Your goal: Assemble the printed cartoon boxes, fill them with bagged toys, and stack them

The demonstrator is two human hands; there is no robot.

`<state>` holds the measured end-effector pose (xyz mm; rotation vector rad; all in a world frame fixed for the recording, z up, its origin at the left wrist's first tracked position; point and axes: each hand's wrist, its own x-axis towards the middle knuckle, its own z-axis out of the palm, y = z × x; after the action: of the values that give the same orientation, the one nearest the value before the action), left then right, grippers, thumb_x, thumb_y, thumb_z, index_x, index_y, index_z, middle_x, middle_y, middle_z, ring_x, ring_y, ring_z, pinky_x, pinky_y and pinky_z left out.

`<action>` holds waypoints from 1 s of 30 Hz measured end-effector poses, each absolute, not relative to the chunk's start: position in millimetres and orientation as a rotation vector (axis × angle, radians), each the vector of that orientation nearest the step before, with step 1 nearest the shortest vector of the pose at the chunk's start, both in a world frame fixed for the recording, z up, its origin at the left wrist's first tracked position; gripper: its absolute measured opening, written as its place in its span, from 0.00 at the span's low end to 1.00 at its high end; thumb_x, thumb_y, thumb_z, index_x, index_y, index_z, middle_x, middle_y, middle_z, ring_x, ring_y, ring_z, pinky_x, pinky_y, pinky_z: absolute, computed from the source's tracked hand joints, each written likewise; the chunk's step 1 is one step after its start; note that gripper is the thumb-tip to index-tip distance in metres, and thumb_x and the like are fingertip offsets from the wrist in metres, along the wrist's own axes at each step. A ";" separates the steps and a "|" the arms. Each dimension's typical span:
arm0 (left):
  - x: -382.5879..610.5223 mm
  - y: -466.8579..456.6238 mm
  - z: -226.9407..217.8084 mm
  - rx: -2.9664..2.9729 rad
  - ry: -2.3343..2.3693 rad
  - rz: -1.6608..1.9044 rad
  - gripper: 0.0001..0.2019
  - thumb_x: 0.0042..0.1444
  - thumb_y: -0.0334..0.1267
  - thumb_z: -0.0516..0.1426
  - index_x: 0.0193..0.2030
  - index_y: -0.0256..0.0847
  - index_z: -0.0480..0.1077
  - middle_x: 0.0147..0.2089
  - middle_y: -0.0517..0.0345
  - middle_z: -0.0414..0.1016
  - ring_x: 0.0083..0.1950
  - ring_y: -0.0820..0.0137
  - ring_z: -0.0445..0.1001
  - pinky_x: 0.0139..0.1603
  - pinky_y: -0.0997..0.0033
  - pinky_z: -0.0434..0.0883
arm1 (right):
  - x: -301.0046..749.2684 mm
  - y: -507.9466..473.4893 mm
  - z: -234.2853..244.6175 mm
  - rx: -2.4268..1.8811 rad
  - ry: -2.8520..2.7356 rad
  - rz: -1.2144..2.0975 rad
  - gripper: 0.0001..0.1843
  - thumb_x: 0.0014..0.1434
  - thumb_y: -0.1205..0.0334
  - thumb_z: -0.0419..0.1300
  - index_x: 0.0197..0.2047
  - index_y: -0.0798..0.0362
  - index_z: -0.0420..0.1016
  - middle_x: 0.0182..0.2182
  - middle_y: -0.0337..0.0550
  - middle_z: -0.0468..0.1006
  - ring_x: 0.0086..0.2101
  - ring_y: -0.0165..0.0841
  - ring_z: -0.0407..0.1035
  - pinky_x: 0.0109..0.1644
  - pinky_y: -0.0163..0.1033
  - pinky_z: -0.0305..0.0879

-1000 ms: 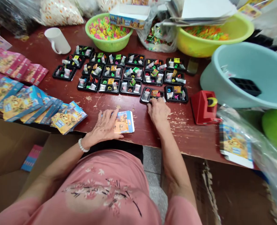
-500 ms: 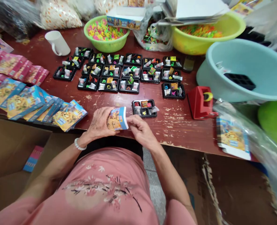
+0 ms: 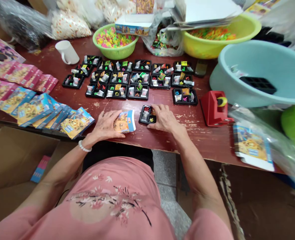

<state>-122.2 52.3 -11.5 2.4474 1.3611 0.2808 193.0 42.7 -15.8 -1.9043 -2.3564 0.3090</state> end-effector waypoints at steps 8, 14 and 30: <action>-103.4 59.6 -12.0 2.522 1.385 0.210 0.57 0.44 0.50 0.77 0.77 0.43 0.56 0.76 0.35 0.65 0.75 0.40 0.63 0.74 0.26 0.56 | 172.9 14.9 -27.3 -1.763 -2.229 0.290 0.55 0.54 0.45 0.73 0.75 0.60 0.58 0.65 0.69 0.69 0.62 0.64 0.65 0.65 0.68 0.67; -104.5 69.0 -18.5 2.552 1.283 0.282 0.57 0.43 0.50 0.78 0.77 0.43 0.56 0.75 0.36 0.65 0.74 0.40 0.64 0.73 0.35 0.63 | 165.3 14.2 -34.3 -1.579 -2.263 0.358 0.56 0.50 0.48 0.77 0.75 0.57 0.60 0.65 0.64 0.71 0.62 0.61 0.66 0.68 0.67 0.64; -101.5 53.3 -31.3 2.580 1.179 0.218 0.53 0.52 0.55 0.74 0.80 0.46 0.56 0.83 0.37 0.50 0.84 0.32 0.42 0.74 0.15 0.48 | 184.3 -5.3 -47.7 -1.643 -1.463 0.849 0.24 0.56 0.41 0.71 0.45 0.53 0.81 0.42 0.47 0.82 0.35 0.36 0.74 0.43 0.45 0.73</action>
<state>-101.5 53.3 -31.3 2.5802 1.1792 0.2178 184.3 -5.3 -47.7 -1.6432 -1.4629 0.8485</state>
